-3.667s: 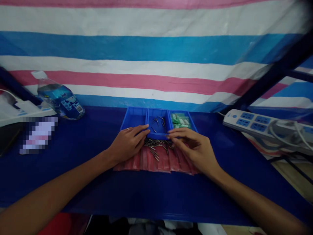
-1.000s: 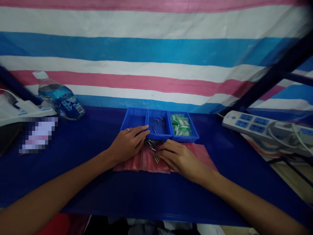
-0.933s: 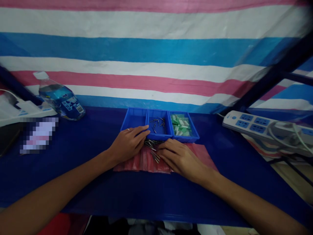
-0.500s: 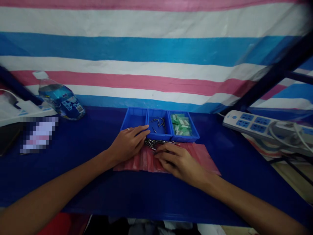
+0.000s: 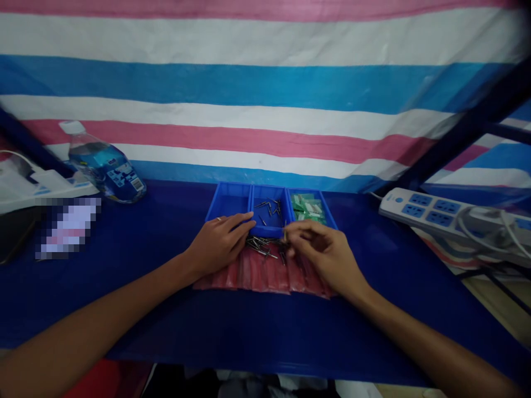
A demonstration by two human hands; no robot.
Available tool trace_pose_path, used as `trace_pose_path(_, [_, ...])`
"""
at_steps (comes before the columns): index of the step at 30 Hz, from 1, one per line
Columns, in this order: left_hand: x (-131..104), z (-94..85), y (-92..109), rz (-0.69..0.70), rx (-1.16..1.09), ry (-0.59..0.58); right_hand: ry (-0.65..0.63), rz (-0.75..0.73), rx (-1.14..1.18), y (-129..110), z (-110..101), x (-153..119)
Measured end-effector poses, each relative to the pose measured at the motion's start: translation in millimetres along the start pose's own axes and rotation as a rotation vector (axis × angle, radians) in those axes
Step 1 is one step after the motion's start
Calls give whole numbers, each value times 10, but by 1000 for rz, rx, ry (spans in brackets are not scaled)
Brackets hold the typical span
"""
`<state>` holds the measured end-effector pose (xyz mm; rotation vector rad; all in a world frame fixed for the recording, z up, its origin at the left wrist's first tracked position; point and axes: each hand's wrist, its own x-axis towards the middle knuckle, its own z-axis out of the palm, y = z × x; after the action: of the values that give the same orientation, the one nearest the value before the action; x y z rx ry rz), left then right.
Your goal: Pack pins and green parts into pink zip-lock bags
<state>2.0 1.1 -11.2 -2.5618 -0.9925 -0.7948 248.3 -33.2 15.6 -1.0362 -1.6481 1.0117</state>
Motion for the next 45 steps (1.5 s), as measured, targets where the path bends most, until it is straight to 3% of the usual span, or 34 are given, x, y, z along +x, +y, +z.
trace_pose_path(3, [-4, -1, -5, 9, 3, 8, 26, -31, 92, 25, -17, 24])
trace_pose_path(5, [-5, -2, -5, 7, -1, 7, -34, -157, -85, 53, -11, 4])
trace_pose_path(10, [2, -11, 2, -3, -10, -6, -445, -565, -691, 131, 51, -74])
trace_pose_path(14, [4, -17, 3, -2, -5, -12, -456, -652, -871, 160, 64, -82])
trace_pose_path(20, [0, -14, -8, 2, -4, -12, -316, -655, -684, 158, 12, -51])
trace_pose_path(26, [5, -15, -9, 8, -8, -9, -435, -606, -836, 122, 39, -54])
trace_pose_path(41, [4, -14, -1, 9, -5, 5, -392, -554, -833, 143, 86, -58])
trace_pose_path(43, [-4, -21, 1, 9, -3, 2, -338, -476, -705, 113, 63, -49])
trace_pose_path(45, [-7, -18, 1, 10, -5, 6, -256, -285, -505, 67, 22, -30])
